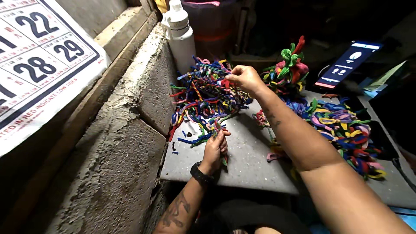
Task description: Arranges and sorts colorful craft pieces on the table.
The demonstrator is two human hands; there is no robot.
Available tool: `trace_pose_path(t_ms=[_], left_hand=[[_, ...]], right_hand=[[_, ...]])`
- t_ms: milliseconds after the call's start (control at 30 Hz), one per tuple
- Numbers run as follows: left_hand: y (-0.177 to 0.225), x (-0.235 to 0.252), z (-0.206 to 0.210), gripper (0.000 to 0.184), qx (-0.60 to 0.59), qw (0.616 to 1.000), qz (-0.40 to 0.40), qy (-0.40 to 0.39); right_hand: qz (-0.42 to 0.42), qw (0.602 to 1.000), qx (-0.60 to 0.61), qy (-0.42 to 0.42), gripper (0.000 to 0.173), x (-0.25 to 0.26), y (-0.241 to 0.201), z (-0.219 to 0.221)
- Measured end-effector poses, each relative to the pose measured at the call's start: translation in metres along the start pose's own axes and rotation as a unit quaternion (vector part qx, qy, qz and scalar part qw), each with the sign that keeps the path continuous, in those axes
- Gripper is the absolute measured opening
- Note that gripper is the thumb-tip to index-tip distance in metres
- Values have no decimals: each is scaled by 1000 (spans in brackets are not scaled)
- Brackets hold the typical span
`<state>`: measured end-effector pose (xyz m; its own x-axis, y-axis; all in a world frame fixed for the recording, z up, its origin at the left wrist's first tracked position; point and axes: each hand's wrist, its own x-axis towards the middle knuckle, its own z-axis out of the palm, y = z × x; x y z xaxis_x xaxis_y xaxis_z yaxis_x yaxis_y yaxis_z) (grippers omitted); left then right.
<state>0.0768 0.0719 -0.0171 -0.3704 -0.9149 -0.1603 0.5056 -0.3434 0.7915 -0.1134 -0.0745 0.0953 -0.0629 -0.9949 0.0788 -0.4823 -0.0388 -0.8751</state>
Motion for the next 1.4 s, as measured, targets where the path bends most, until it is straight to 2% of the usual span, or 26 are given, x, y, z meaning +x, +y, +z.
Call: trace_pose_path(t_ms=[100,300,400,500,600,700,767,900,1033,1200,1400], left_hand=[[7,6,8,36,-12,999,17,36],[12,14,14,31,21,995,47,80],[8,15,18,26,29,996,45,77],[2,13,26,29,36,998,40,37],[-4,10,34,28,52,998,44,14],[-4,6,39,26,90,995,39,35],[-3,4,36,31,105,993,39,37],[-1,1,29,37,92,995,32,-18],[-12,-7,35,28,97,995,-18,-30],[-22,-19,46,24,126,992,-3,-30],[-25,-21,44,20,120,991,-44,-34]], right_hand=[[36,995,86,-22,23,-37,10,-5],[74,979,176,-75,14,-157,51,15],[103,967,225,-65,11,-200,60,23],[108,958,262,-42,10,-221,68,28],[95,955,279,-31,10,-231,76,35],[66,968,236,-52,11,-236,78,37],[38,976,208,-54,14,-240,80,37],[-9,984,179,-8,20,-238,77,27],[6,982,186,-2,17,-229,66,14],[7,981,193,11,7,-225,66,20],[8,991,131,-3,15,-220,77,21]])
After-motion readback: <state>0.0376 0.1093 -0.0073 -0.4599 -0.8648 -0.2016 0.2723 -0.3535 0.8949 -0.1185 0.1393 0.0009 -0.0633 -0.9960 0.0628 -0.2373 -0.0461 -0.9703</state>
